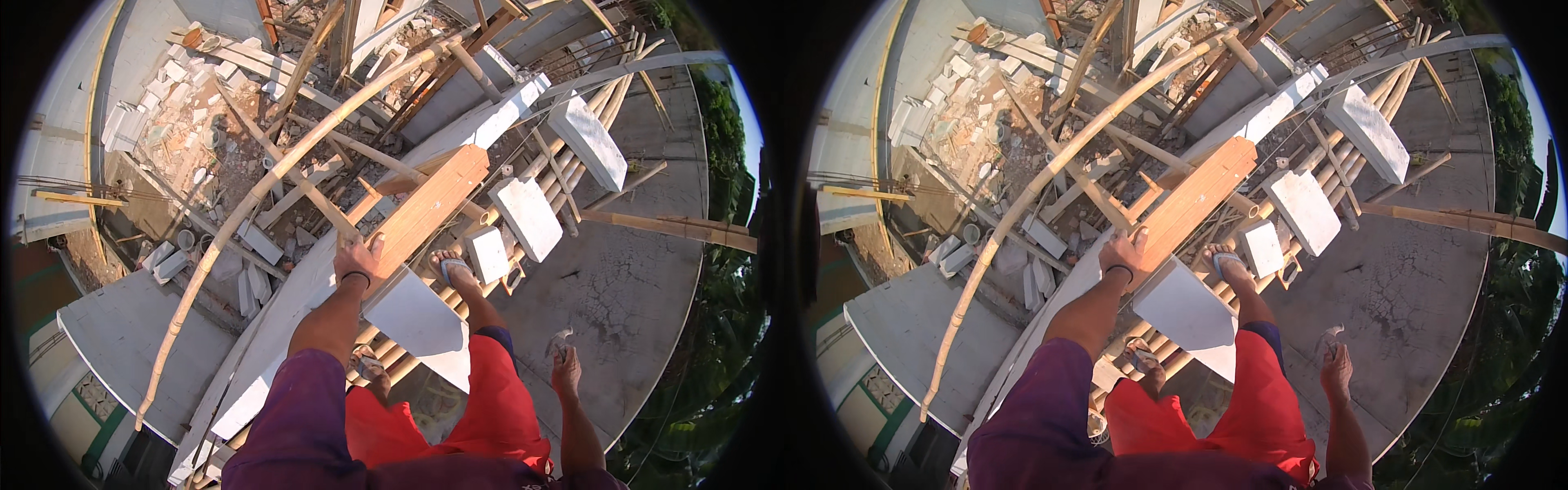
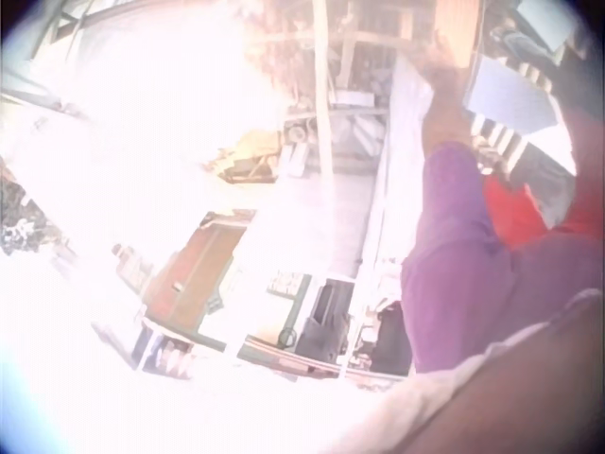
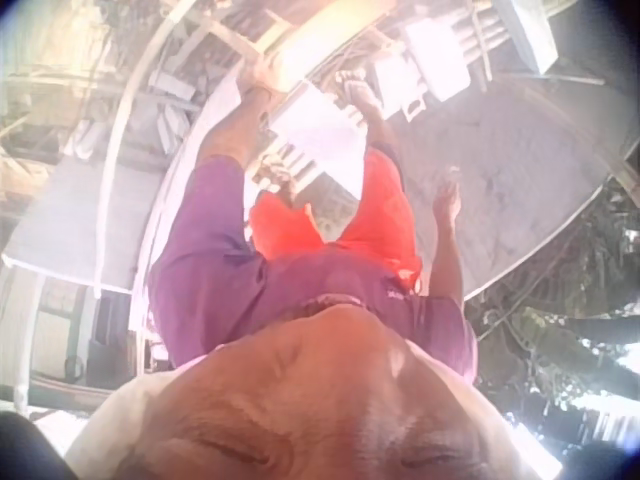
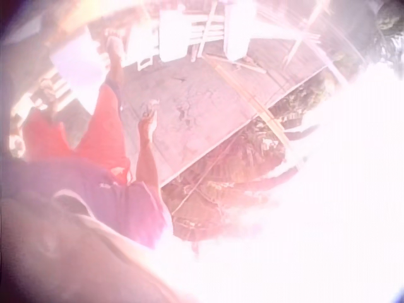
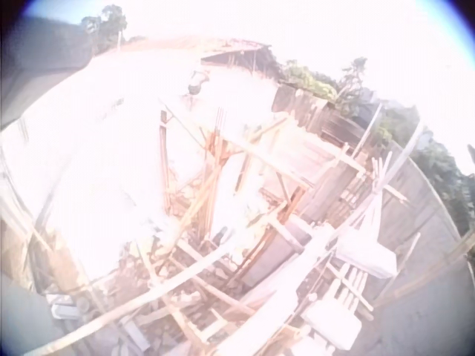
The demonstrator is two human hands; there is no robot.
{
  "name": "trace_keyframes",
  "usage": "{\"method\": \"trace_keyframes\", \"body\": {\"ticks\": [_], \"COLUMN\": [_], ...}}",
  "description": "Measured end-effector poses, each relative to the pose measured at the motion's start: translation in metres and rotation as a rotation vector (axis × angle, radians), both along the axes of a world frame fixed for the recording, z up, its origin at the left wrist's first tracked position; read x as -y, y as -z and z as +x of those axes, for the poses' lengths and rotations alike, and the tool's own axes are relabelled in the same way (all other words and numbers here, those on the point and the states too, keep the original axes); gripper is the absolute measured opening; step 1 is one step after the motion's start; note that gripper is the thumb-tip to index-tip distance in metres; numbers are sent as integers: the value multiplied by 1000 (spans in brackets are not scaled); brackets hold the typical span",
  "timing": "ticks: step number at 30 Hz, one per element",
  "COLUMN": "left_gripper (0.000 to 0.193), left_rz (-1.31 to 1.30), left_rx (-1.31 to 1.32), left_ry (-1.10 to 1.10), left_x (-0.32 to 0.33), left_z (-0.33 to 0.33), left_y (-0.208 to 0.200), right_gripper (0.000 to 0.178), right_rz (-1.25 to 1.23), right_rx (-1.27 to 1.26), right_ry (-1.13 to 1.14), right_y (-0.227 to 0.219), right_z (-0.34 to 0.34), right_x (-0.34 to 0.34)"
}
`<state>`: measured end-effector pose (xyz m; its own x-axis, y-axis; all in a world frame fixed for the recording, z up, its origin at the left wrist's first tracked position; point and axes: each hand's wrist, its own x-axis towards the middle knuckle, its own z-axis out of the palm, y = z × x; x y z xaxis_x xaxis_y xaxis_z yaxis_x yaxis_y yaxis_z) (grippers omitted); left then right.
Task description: The person saws a piece of foam block, applies mortar to a wall using a trowel, and then places and hammers foam blocks into position on top of the wall.
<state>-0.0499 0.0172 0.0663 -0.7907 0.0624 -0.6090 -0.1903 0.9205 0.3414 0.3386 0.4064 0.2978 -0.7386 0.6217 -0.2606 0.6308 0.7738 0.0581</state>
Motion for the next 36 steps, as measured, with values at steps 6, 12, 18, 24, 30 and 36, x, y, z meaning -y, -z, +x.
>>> {"method": "trace_keyframes", "body": {"ticks": [6,12,18,24,30,36], "left_gripper": [68,68,71,72,83,86], "left_rz": [-71,-89,-100,-116,-63,-19], "left_rx": [-17,-132,-201,-171,-174,-129], "left_ry": [9,-12,-15,-21,-59,-139], "left_x": [-1,-8,-1,0,2,18], "left_z": [3,10,14,14,9,27], "left_y": [10,35,40,42,46,36], "right_gripper": [26,28,30,35,49,56], "right_rz": [-223,-264,-245,-212,-3,154], "right_rx": [-4,36,144,94,71,159], "right_ry": [-31,60,160,56,-65,-135], "right_y": [168,274,328,387,457,503], "right_z": [-108,-176,-237,-273,-283,-300], "right_x": [-81,-138,-185,-257,-364,-363]}}
